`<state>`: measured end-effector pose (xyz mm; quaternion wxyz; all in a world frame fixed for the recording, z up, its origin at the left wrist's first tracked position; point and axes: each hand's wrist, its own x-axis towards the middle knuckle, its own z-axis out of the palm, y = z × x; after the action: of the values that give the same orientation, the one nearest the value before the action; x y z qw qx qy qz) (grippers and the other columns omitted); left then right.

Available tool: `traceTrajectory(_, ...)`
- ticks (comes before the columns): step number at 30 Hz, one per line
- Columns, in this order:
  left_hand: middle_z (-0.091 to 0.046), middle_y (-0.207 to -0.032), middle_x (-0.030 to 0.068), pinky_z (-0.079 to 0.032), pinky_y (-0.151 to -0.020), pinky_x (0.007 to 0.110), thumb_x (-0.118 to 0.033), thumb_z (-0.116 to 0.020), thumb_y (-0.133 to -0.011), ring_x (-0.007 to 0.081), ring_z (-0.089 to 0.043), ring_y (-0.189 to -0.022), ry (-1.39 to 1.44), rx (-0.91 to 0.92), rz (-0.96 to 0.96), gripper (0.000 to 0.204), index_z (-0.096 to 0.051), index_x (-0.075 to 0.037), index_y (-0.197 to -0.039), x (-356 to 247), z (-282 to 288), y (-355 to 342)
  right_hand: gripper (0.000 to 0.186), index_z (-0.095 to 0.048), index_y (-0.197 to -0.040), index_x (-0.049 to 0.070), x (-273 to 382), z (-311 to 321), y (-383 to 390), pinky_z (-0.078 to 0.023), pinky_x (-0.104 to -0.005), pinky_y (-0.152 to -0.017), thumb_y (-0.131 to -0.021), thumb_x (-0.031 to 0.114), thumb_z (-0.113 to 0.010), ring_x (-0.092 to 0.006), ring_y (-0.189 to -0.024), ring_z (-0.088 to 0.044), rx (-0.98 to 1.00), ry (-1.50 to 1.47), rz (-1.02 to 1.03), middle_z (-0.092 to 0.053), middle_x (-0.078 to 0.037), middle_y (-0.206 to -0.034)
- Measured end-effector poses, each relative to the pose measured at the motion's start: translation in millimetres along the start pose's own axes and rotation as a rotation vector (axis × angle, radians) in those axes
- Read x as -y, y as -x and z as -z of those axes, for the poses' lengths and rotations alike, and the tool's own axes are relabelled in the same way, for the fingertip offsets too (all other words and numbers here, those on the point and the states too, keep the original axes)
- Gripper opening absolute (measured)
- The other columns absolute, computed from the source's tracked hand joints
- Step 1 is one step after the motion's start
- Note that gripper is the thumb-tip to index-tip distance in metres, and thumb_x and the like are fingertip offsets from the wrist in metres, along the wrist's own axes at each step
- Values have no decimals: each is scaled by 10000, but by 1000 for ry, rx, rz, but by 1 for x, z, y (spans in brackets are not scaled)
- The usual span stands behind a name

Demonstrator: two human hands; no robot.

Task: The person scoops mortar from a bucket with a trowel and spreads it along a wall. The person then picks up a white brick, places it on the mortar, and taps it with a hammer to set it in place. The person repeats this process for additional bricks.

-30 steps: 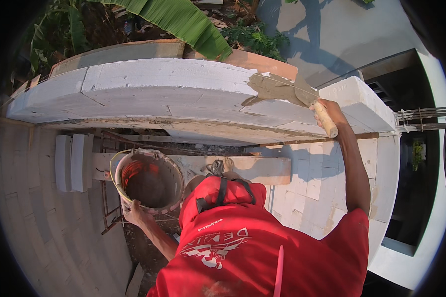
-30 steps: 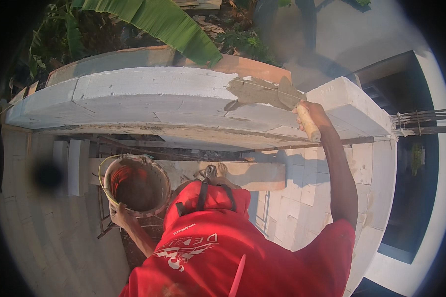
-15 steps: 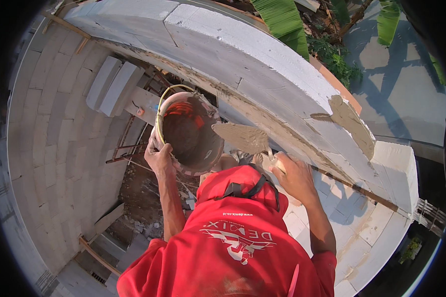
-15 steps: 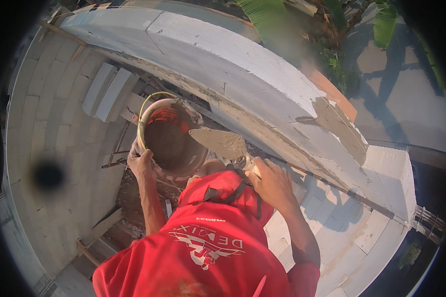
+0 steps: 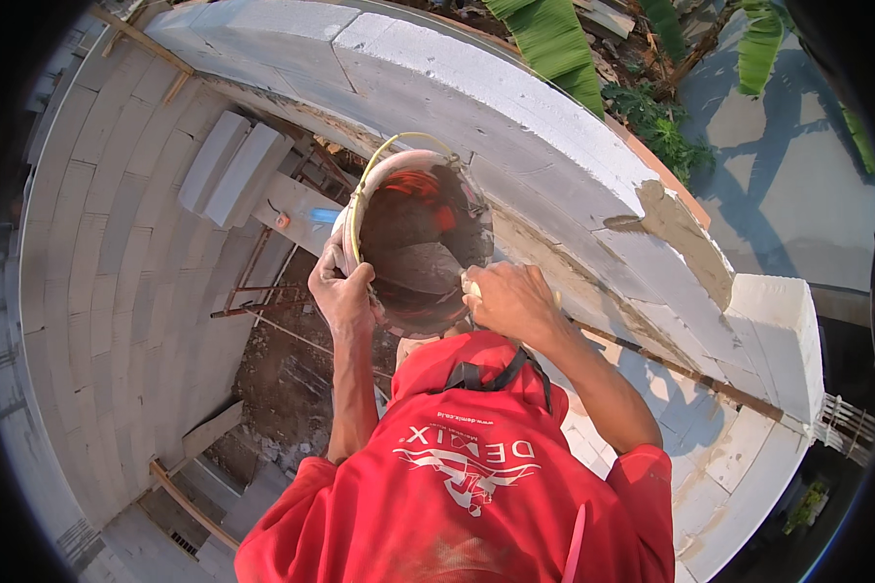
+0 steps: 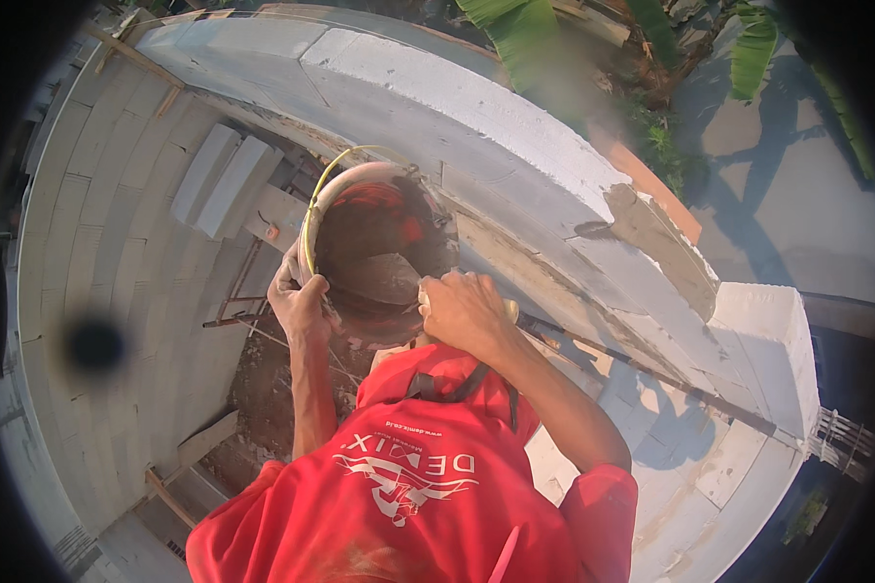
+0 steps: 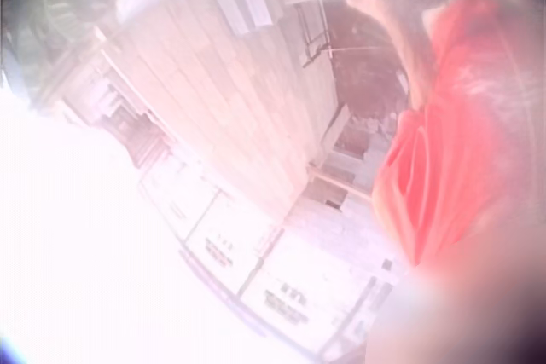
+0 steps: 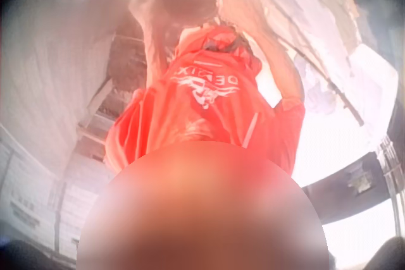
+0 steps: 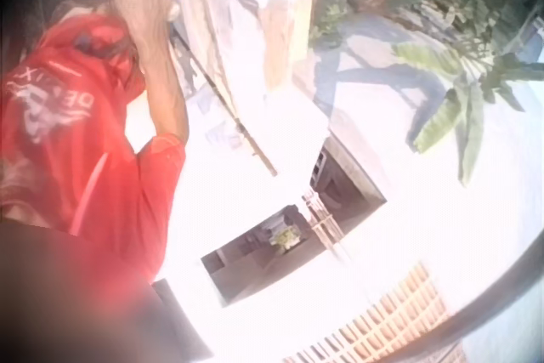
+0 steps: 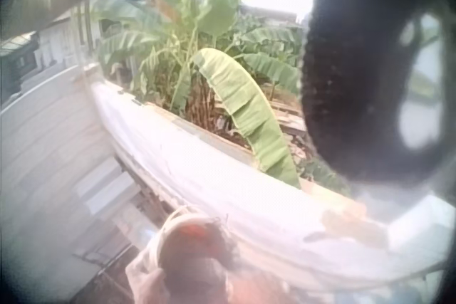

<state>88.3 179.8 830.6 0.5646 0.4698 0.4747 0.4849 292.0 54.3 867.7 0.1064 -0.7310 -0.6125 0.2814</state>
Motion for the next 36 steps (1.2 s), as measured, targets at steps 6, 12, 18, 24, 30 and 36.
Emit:
traceTrajectory(6,-686,-1188,81,-474,-951,263,61,-552,-625,166,-660,-1048,-78,62,6,642,-667,107,-1255,-5,-27,24,176,-723,-823,14,-15,1,-3,-518,-483,-744,-803,185,-688,-369,-821,-708,108,306,110,-708,-211,-821)
traceTrajectory(12,-684,-1094,40,-464,-878,233,48,-577,-655,112,-624,-931,-103,90,30,582,-689,91,-1225,-16,-43,37,264,-738,-915,25,-66,-33,17,-549,-469,-796,-747,228,-761,-403,-884,-709,189,-136,2,-732,-217,-872)
traceTrajectory(18,-688,-1136,76,-490,-891,255,79,-556,-627,146,-657,-972,51,1,122,652,-661,111,-1269,-8,-41,42,296,-731,-996,113,-114,-32,65,-534,-486,-769,-789,317,-786,-398,-858,-705,68,-472,-106,-741,-156,-869)
traceTrajectory(24,-688,-1155,108,-510,-836,229,103,-536,-639,154,-672,-947,99,77,144,686,-612,124,-1320,9,-46,37,285,-714,-991,90,-114,-16,112,-533,-447,-705,-793,273,-806,-398,-790,-689,-254,-360,-183,-716,-168,-824)
traceTrajectory(30,-650,-1025,37,-446,-674,197,93,-524,-680,76,-572,-766,106,161,197,650,-610,101,-1325,29,-46,28,335,-676,-1028,-27,-117,25,230,-522,-465,-772,-850,239,-773,-428,-895,-659,-545,-214,-386,-675,-221,-961)
traceTrajectory(36,-659,-1034,39,-458,-701,213,83,-533,-702,86,-580,-771,34,110,232,637,-608,85,-1334,48,-39,18,299,-659,-1052,-4,-118,51,317,-518,-493,-788,-863,206,-756,-423,-917,-660,-618,-89,-834,-675,-198,-978)
